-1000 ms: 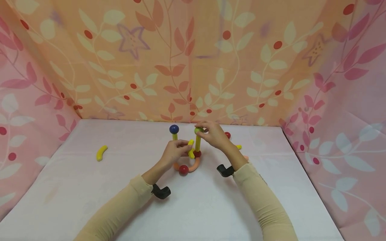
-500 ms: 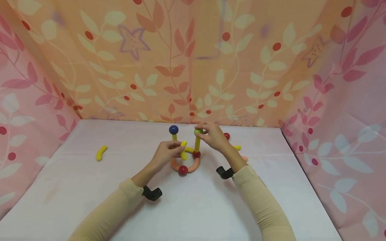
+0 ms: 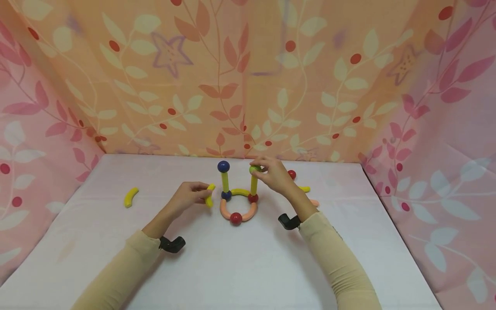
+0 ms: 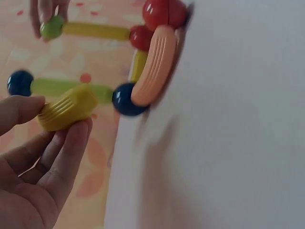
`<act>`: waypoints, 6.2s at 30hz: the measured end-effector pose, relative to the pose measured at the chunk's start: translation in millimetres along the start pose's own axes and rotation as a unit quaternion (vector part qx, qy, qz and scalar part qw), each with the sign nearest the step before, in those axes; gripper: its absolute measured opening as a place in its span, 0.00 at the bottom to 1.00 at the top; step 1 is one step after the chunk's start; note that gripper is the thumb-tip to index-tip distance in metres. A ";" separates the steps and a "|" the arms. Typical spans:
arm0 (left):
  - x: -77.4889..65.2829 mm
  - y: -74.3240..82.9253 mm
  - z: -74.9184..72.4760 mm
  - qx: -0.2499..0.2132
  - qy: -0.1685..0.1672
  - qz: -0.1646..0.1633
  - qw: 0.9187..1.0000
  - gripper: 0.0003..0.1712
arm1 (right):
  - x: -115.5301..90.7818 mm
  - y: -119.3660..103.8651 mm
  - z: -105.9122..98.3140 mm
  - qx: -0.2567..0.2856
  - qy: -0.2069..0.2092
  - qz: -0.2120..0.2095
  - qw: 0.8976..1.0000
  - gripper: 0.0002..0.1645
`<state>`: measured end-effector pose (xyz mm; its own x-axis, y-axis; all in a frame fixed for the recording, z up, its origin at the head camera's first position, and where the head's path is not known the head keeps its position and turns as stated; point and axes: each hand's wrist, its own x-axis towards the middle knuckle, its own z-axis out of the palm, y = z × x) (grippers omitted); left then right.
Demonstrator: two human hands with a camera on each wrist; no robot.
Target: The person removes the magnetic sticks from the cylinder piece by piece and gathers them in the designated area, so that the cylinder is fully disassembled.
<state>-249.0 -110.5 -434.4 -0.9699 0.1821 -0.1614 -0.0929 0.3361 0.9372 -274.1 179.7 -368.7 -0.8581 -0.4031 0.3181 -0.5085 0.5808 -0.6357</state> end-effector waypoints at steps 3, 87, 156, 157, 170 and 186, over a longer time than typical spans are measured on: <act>0.2 -6.8 -15.8 0.003 0.013 -0.008 1.000 0.20 | -0.6 1.2 -0.4 0.000 0.000 0.003 1.000 0.16; -12.5 -17.0 -87.8 0.188 0.115 0.056 0.974 0.21 | -0.1 -0.5 -2.1 0.007 0.001 0.020 1.000 0.17; 42.3 49.8 111.5 0.033 0.016 0.122 0.992 0.22 | -6.0 5.1 4.1 0.046 0.001 -0.012 0.999 0.21; 43.3 49.4 112.0 0.040 0.013 0.121 0.992 0.23 | -6.0 5.6 4.4 0.044 0.004 -0.014 0.999 0.21; 47.4 50.3 113.3 0.070 0.004 0.105 0.992 0.22 | -5.1 19.0 5.8 0.131 0.009 0.073 0.989 0.22; 46.9 52.9 113.4 0.077 0.005 0.090 0.993 0.24 | -1.1 15.3 3.6 0.263 0.032 0.098 0.959 0.23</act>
<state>-273.9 20.5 -427.5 -0.9700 0.2429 0.0082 0.1169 0.4366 0.8920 -280.7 186.5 -381.3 -0.9446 -0.2687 0.1886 -0.2456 0.1971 -0.9491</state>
